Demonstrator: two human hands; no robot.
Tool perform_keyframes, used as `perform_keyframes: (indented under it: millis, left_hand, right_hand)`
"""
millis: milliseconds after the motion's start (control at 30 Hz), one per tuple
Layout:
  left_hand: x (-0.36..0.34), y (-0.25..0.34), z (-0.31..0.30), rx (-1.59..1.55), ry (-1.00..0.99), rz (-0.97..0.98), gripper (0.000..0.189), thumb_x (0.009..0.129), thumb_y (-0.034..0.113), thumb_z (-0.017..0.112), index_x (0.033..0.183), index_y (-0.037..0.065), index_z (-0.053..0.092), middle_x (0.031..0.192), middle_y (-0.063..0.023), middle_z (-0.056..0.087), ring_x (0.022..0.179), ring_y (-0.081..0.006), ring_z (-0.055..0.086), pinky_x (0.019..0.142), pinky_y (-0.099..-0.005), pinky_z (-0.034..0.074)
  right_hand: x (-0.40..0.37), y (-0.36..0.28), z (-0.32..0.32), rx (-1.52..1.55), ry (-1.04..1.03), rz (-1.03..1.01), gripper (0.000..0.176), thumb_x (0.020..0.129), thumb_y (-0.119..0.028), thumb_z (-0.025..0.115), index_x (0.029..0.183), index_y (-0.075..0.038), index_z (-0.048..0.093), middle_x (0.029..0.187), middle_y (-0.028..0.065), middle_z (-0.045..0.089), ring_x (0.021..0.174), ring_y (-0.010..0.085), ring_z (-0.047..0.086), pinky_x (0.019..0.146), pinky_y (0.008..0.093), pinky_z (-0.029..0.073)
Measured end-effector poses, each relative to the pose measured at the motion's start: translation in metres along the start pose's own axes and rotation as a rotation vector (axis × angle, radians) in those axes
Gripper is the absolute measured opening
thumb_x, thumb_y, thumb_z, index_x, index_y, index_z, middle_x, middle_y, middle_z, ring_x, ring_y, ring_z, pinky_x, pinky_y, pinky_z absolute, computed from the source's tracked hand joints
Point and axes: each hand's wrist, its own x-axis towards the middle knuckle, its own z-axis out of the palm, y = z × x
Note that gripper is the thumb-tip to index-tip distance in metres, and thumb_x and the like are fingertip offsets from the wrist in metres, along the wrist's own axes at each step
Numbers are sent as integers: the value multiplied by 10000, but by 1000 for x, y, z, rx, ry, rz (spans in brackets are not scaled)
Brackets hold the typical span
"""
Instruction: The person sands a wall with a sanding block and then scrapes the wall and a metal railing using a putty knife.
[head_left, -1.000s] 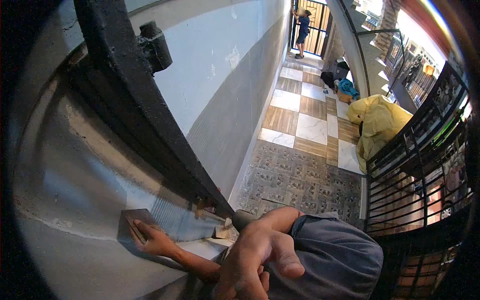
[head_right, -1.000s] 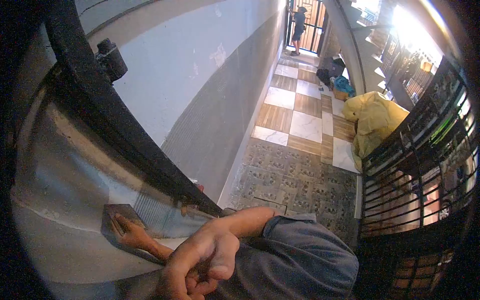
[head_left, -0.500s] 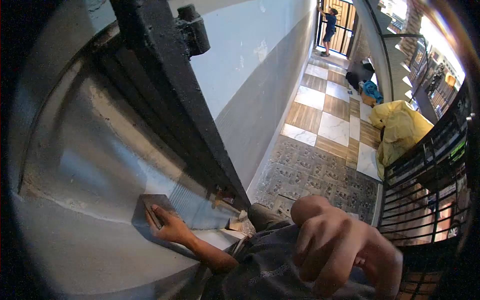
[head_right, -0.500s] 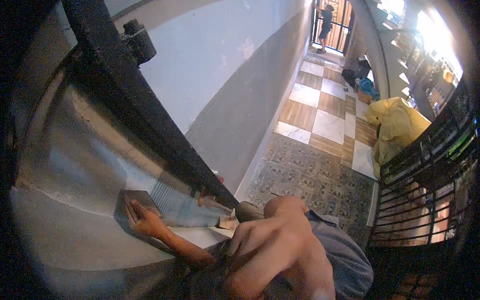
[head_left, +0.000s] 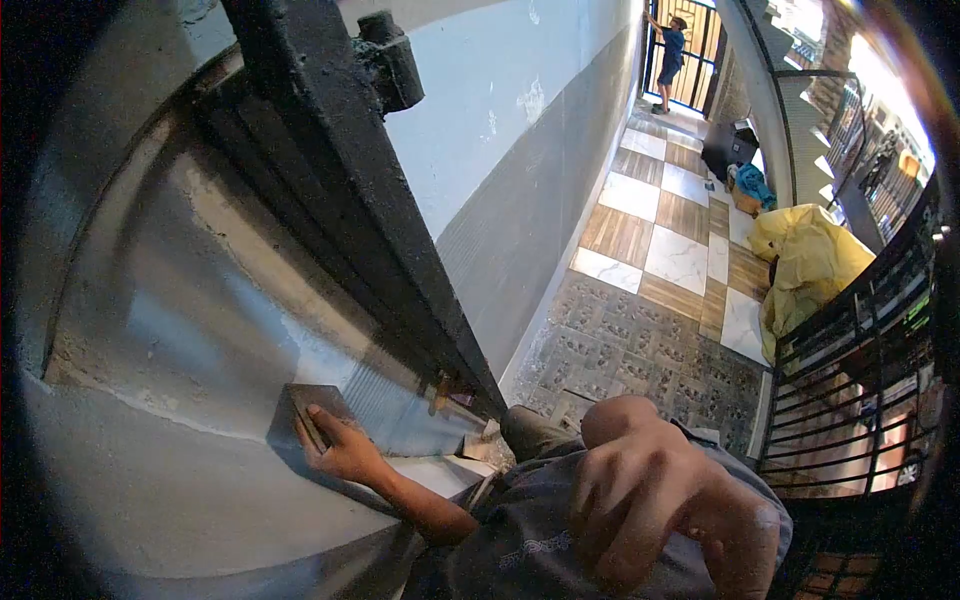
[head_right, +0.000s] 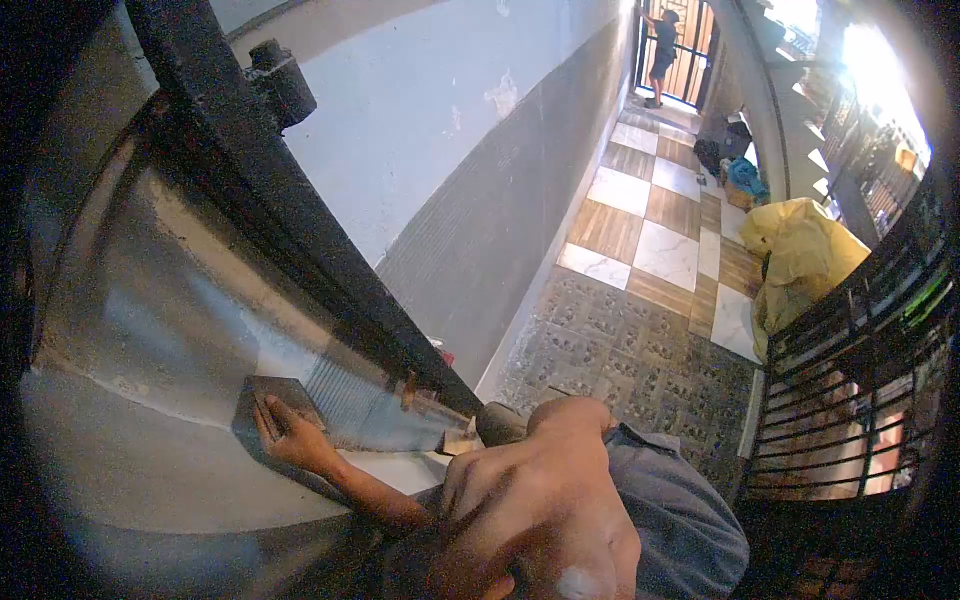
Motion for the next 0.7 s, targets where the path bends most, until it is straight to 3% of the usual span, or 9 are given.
perform_keyframes:
  millis: [100, 200, 233, 433, 500, 533, 567, 633, 700]
  left_hand:
    - [0, 1, -1, 59, 7, -1, 438, 889, 266, 558, 1091, -123, 543, 1083, -258, 577, 962, -313, 595, 810, -354, 491]
    - [2, -5, -2, 26, 1, -59, 433, 889, 259, 557, 1088, -125, 545, 1093, -260, 573, 978, -323, 588, 839, -358, 478]
    - [2, -3, -1, 22, 1, -59, 433, 889, 259, 557, 1088, -125, 545, 1093, -260, 573, 978, -323, 588, 839, -358, 478]
    - [3, -10, -2, 17, -37, 95, 441, 885, 258, 566, 1104, -124, 539, 1122, -250, 566, 980, -307, 591, 839, -355, 479]
    - [0, 5, 0, 3, -22, -11, 439, 887, 255, 563, 1115, -119, 535, 1126, -252, 564, 991, -306, 588, 843, -356, 477]
    - [-3, 8, 0, 13, 10, -111, 437, 888, 251, 561, 1126, -114, 531, 1130, -254, 561, 1001, -305, 584, 847, -356, 475]
    - [2, -9, -2, 62, -28, 97, 437, 896, 254, 548, 1152, -99, 519, 1131, -251, 561, 1013, -309, 580, 849, -358, 475]
    - [3, -12, -3, 81, -37, 78, 432, 899, 251, 543, 1154, -97, 519, 1132, -251, 561, 1011, -312, 580, 846, -358, 477]
    - [1, -4, -2, 104, -37, 57, 427, 901, 249, 538, 1156, -94, 518, 1132, -251, 560, 1010, -314, 580, 843, -357, 480]
  right_hand:
    - [16, 5, 13, 3, 133, -127, 482, 921, -414, 458, 1095, 25, 553, 736, 97, 508, 489, 55, 445, 412, 189, 353]
    - [3, -10, -6, 24, -12, 148, 280, 929, -415, 417, 1102, -214, 505, 809, 177, 550, 540, 183, 560, 437, 267, 469]
    - [0, -7, -10, 22, -14, 148, 280, 929, -415, 417, 1102, -214, 505, 809, 177, 550, 540, 183, 560, 437, 267, 469]
    - [-21, 15, -14, 358, 63, 321, 671, 820, -583, 501, 1058, 45, 507, 775, 103, 539, 531, 194, 511, 468, 272, 400]
    - [-21, 12, -13, 865, -27, 813, 720, 822, -589, 496, 1116, 67, 463, 835, 71, 512, 586, 148, 496, 515, 240, 396]
    - [-21, 15, -9, 847, -18, 816, 720, 822, -589, 496, 1116, 67, 463, 835, 71, 512, 586, 148, 496, 515, 240, 396]
    - [-20, 20, -4, 963, -47, 694, 668, 868, -505, 472, 1119, 113, 452, 763, 65, 478, 522, 95, 426, 450, 217, 328]
    - [-7, 24, 1, 1165, -130, 569, 657, 907, -415, 458, 1158, 185, 372, 670, 26, 393, 437, 39, 294, 371, 201, 208]
    - [-29, 33, 14, 1200, -104, 485, 649, 906, -415, 460, 1155, 179, 382, 672, 28, 395, 435, 37, 295, 366, 206, 209]
